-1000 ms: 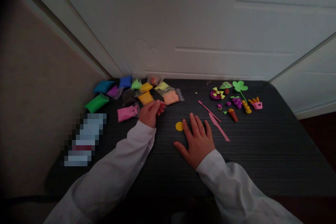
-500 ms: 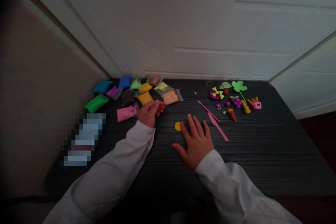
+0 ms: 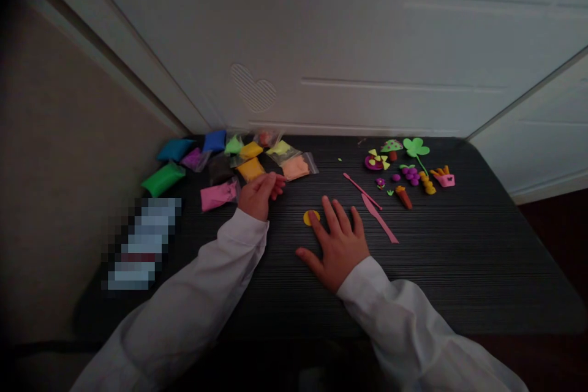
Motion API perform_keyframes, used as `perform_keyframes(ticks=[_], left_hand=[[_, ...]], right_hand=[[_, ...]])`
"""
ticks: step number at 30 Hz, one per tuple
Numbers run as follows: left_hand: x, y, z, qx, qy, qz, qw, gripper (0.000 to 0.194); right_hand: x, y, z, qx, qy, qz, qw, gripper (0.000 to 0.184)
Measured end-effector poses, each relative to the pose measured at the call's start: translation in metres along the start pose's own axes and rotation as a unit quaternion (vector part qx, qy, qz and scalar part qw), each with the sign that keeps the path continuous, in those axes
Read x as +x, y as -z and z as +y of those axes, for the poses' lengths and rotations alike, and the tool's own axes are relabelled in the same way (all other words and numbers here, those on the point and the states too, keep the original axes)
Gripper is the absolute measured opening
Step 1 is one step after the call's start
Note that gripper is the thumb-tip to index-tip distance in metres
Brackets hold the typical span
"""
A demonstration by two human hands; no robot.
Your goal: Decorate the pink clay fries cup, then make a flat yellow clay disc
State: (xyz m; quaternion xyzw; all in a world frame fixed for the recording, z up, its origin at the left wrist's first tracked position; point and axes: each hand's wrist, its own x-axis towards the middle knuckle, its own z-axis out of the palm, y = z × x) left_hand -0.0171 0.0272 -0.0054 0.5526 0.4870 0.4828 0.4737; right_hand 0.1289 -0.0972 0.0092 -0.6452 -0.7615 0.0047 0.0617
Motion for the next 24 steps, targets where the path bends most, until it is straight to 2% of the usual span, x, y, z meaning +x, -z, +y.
perform_keyframes(ticks=[12,24], left_hand=[[-0.001,-0.0002,0.0025,0.011,0.004,0.003,1.0,0.033],[-0.0004,0.0001,0.0012,0.011,0.005,0.007,1.0,0.033]], right_hand=[[0.0014,-0.0004,-0.002,0.006,0.006,0.015,1.0,0.06],[0.0024,0.0011,-0.0029,0.013,0.011,0.002,1.0,0.059]])
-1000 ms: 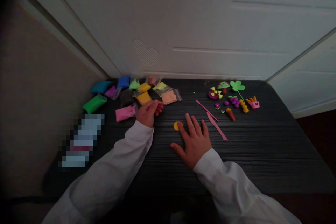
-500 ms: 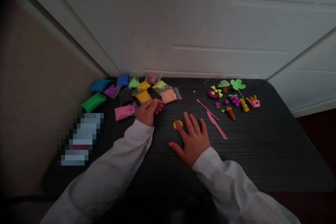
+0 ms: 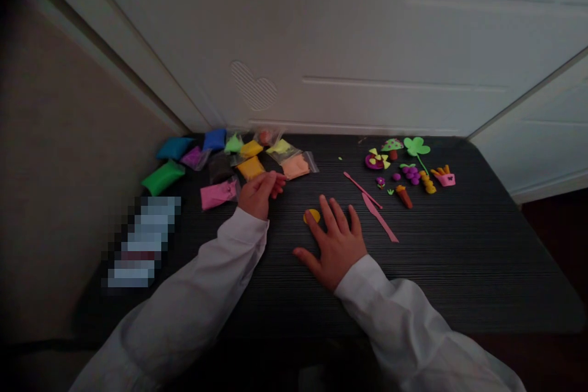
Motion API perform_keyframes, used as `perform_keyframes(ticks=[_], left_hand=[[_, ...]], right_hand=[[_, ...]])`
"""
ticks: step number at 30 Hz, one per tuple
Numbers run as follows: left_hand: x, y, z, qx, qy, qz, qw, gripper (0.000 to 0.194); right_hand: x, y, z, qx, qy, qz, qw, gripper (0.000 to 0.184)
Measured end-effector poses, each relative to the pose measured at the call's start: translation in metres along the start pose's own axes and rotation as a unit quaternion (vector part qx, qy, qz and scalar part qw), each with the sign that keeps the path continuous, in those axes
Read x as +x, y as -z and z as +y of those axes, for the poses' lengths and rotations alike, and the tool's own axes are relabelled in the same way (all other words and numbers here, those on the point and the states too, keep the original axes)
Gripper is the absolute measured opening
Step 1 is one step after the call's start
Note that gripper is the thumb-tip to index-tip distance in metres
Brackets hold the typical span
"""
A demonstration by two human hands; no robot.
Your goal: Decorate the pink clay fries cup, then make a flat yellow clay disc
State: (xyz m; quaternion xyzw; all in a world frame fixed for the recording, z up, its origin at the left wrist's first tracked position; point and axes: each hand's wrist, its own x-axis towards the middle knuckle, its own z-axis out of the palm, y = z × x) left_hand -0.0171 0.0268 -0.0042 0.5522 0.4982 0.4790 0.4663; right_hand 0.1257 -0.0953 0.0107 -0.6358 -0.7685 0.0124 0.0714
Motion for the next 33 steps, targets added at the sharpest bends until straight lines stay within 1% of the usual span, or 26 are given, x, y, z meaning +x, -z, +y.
perform_keyframes(ticks=[16,24,33], left_hand=[[-0.0011,-0.0008,0.0047,-0.011,0.005,0.001,1.0,0.032],[-0.0005,-0.0001,0.0031,0.001,0.006,0.003,1.0,0.034],[0.0003,-0.0006,0.0019,-0.015,0.018,0.001,1.0,0.033]], right_hand=[[0.0002,-0.0002,-0.0008,0.002,0.019,0.0,1.0,0.057],[0.0006,0.0005,0.0002,-0.001,0.008,-0.009,1.0,0.059],[0.0002,-0.0011,0.0009,-0.01,0.0,0.013,1.0,0.058]])
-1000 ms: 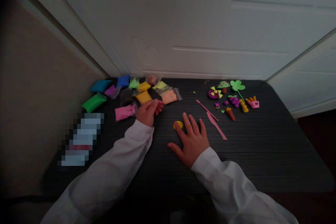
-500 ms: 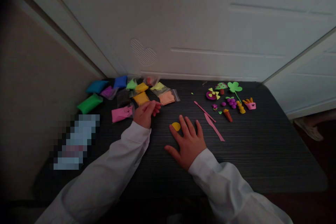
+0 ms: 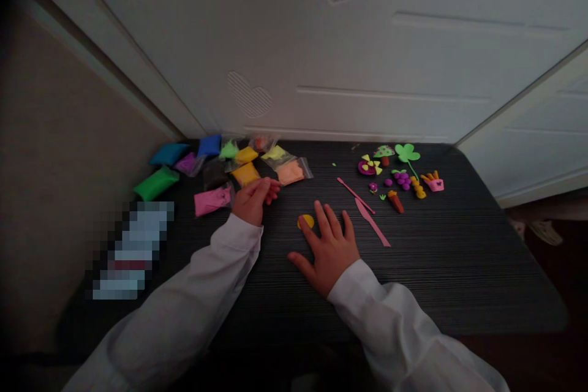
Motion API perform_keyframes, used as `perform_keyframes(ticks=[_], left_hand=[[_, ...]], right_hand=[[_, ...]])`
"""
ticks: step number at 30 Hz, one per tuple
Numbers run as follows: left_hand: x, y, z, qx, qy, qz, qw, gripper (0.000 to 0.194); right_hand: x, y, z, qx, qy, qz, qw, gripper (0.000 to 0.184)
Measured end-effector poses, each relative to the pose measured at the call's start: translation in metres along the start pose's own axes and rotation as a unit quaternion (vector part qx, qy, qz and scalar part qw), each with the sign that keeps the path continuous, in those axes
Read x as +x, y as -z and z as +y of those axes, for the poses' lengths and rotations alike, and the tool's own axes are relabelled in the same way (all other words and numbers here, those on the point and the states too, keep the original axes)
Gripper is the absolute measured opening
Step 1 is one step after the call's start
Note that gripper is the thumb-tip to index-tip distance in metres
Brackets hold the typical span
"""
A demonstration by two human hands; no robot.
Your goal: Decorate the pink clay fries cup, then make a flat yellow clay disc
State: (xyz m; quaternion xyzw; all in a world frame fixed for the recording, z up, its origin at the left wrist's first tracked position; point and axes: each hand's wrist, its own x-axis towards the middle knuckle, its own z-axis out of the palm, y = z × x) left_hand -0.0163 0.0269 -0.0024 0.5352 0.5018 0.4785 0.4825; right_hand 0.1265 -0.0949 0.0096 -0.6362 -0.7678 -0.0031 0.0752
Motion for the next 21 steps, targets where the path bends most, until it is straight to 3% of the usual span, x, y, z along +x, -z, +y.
perform_keyframes(ticks=[21], left_hand=[[0.0001,0.0022,-0.0038,0.015,-0.015,-0.009,1.0,0.035]], right_hand=[[-0.0015,-0.0017,-0.0004,0.001,-0.038,0.006,0.999,0.061]])
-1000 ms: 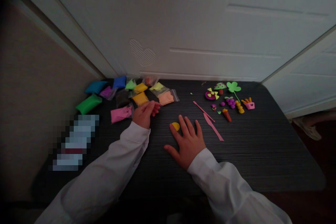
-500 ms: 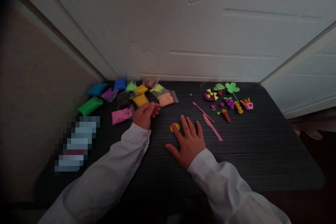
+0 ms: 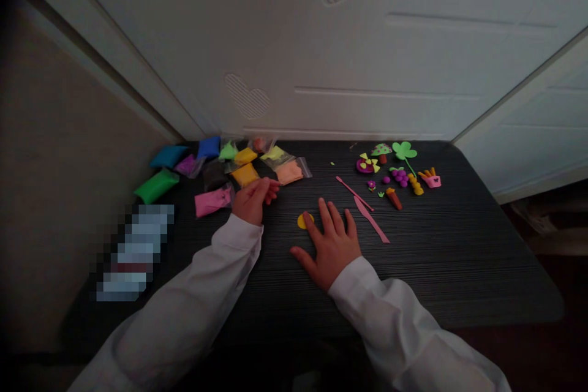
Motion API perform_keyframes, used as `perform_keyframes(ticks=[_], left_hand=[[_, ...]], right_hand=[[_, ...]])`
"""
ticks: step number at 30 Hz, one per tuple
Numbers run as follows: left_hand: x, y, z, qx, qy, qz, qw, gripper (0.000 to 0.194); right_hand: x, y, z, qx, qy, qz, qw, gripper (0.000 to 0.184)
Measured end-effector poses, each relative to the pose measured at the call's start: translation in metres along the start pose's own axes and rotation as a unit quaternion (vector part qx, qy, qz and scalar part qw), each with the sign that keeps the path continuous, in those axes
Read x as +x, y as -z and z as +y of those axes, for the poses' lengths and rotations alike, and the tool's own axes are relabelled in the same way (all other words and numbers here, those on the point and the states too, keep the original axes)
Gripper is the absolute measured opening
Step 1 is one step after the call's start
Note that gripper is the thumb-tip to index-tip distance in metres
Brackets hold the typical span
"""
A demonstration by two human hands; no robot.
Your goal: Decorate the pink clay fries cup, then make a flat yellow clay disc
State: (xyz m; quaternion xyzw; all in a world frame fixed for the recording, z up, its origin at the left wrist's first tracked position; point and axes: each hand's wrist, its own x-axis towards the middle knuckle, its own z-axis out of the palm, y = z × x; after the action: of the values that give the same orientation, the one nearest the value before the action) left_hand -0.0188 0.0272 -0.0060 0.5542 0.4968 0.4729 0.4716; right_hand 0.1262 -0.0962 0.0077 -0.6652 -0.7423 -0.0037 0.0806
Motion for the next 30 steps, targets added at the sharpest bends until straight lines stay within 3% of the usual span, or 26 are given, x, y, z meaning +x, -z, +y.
perform_keyframes(ticks=[30], left_hand=[[-0.0004,-0.0003,0.0027,0.0,0.007,-0.003,1.0,0.036]], right_hand=[[-0.0007,-0.0017,0.0014,-0.013,-0.007,-0.012,1.0,0.068]])
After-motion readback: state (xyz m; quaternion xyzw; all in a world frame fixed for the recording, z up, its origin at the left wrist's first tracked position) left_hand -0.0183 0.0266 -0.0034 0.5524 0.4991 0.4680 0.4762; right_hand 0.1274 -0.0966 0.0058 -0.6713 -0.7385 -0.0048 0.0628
